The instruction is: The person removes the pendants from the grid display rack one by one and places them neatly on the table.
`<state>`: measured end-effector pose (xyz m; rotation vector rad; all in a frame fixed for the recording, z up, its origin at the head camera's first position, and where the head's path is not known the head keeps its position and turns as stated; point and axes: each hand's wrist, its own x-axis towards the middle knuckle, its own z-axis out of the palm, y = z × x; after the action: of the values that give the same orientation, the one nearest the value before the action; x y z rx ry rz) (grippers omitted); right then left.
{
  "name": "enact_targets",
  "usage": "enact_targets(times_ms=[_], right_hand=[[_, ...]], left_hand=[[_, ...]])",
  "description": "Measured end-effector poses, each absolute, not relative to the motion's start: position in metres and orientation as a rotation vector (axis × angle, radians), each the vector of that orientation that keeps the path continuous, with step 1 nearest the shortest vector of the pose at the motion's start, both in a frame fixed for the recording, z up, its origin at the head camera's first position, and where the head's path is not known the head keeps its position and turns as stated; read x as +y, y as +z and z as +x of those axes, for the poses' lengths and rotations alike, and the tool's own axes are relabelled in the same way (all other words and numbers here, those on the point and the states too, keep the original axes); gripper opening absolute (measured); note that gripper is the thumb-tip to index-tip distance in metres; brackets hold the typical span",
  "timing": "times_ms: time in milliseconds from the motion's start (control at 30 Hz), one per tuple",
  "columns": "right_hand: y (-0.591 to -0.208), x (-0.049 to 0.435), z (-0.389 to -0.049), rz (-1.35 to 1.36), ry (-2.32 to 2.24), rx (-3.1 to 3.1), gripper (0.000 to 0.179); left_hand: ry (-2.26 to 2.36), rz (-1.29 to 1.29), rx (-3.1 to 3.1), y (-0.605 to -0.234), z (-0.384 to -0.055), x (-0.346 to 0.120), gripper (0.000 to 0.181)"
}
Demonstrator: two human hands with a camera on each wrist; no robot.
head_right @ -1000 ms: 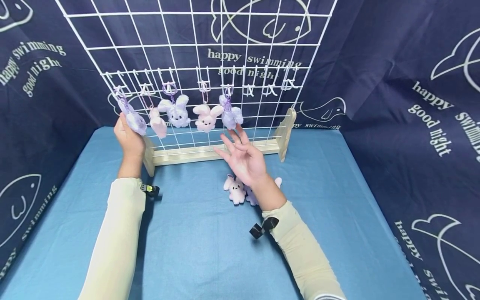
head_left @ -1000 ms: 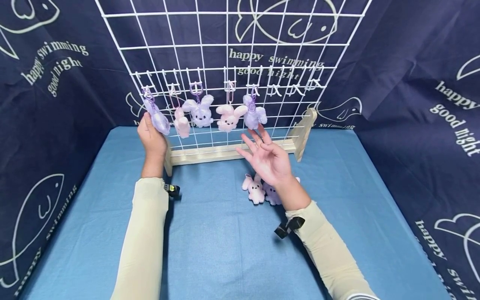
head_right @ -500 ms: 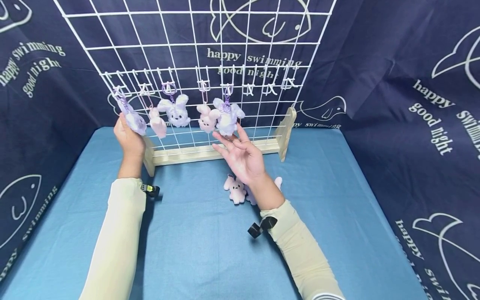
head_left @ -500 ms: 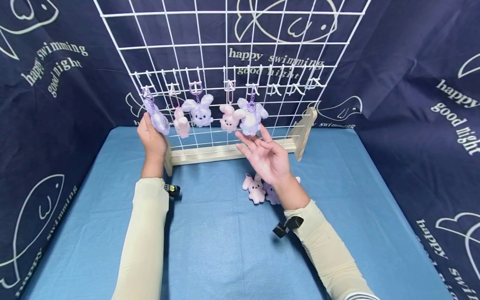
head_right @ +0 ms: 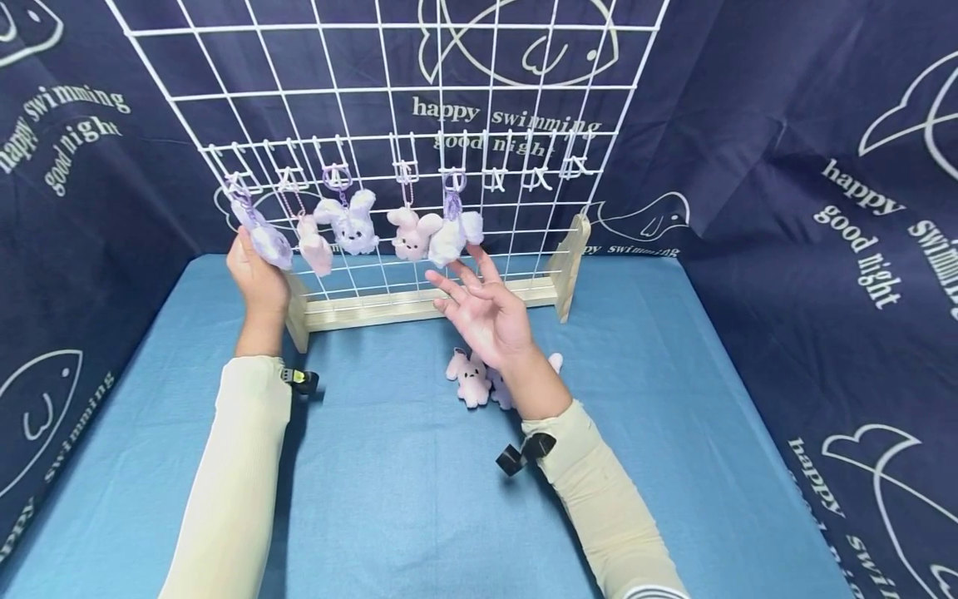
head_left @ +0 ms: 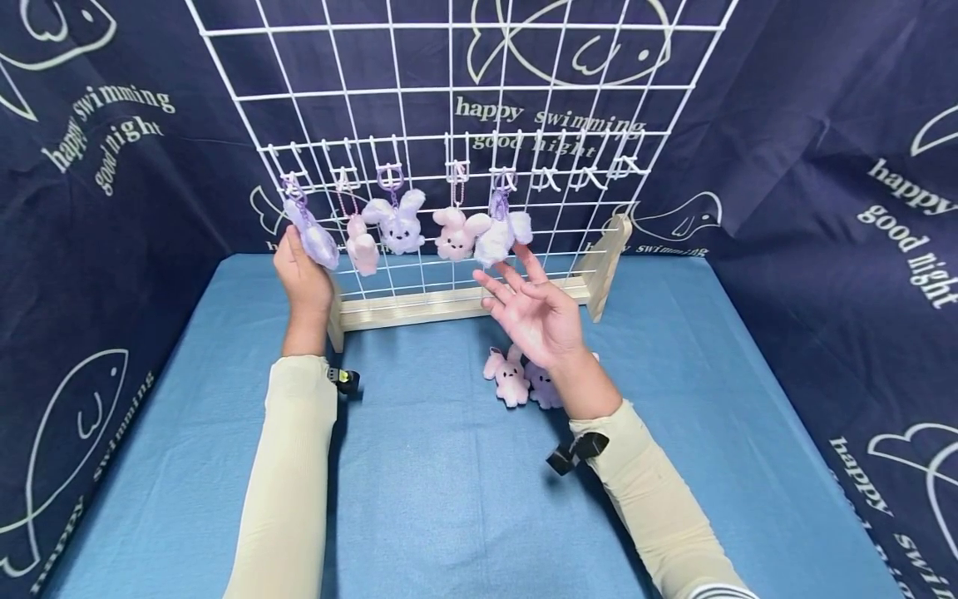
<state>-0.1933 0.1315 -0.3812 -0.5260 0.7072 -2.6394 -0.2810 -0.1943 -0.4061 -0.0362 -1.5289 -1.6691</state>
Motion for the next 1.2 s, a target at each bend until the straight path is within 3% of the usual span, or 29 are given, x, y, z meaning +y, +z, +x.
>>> enact_targets(times_ms=[433, 833, 1200], right_hand=[[-0.378, 0.130, -0.193, -0.529, -2.621, 0.796, 0.029], [-0.374, 0.122, -0.191, -0.332, -2.687, 0.995, 0.020], [-0.364, 0.124, -0.182, -0.405, -2.653, 1.092, 0.016]], left_hand=[[-1.720, -0.052, -1.491, -0.408, -0.283, -0.194, 0.047], [-1.736, -0.037, -1.466, -0.408, -0.285, -0.192, 0.048], [-1.660, -0.013, -1.534, -0.407, -0.282, -0.194, 0.045]])
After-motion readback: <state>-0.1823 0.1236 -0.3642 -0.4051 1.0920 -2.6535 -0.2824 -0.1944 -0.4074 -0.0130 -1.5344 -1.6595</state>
